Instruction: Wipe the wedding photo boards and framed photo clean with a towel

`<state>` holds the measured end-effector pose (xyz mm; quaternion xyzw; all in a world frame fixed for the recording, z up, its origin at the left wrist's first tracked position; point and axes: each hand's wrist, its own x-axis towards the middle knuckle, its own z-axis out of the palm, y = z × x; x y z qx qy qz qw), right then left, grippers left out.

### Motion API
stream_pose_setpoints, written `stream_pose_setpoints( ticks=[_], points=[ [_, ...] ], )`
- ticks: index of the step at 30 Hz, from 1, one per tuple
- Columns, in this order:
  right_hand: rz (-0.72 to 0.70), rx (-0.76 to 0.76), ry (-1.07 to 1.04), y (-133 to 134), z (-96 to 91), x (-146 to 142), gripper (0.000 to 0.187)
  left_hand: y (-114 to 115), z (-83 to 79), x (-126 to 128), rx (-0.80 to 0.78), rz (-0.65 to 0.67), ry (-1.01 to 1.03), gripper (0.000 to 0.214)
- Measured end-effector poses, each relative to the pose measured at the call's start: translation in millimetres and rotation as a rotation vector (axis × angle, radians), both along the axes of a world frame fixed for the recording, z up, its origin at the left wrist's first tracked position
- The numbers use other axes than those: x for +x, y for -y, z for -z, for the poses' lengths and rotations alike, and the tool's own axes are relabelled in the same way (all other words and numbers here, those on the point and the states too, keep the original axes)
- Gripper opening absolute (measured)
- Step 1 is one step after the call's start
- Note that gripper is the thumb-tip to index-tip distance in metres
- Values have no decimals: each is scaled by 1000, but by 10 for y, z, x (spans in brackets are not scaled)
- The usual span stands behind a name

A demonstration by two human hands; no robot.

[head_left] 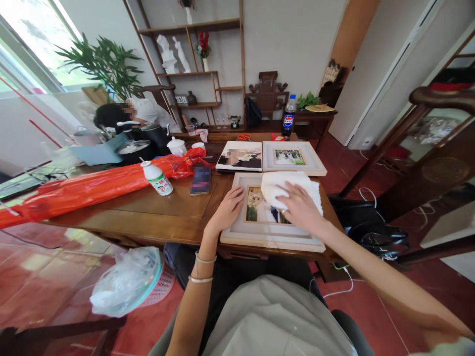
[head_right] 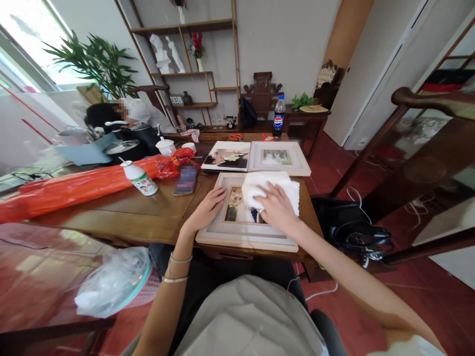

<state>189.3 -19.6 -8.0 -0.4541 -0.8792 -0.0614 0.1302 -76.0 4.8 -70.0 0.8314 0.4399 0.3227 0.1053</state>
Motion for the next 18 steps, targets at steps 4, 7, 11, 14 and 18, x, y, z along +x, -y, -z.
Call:
stream_pose_setpoints(
  ticks=[4, 7, 11, 14, 18],
  points=[
    [131, 82, 34, -391, -18, 41, 47, -11, 5, -4, 10, 8, -1, 39],
    [124, 46, 88, -402, -30, -73, 46, -15, 14, -2, 15, 4, -1, 39],
    [-45, -87, 123, 51, -73, -338, 46, -11, 8, 3, 10, -3, -3, 39],
    [-178, -180, 128, 542, -152, -506, 41, -5, -10, 1, 6, 14, 12, 40],
    [-213, -249, 130, 849, -223, -604, 34, 7, -36, 1, -12, 29, 34, 40]
  ],
)
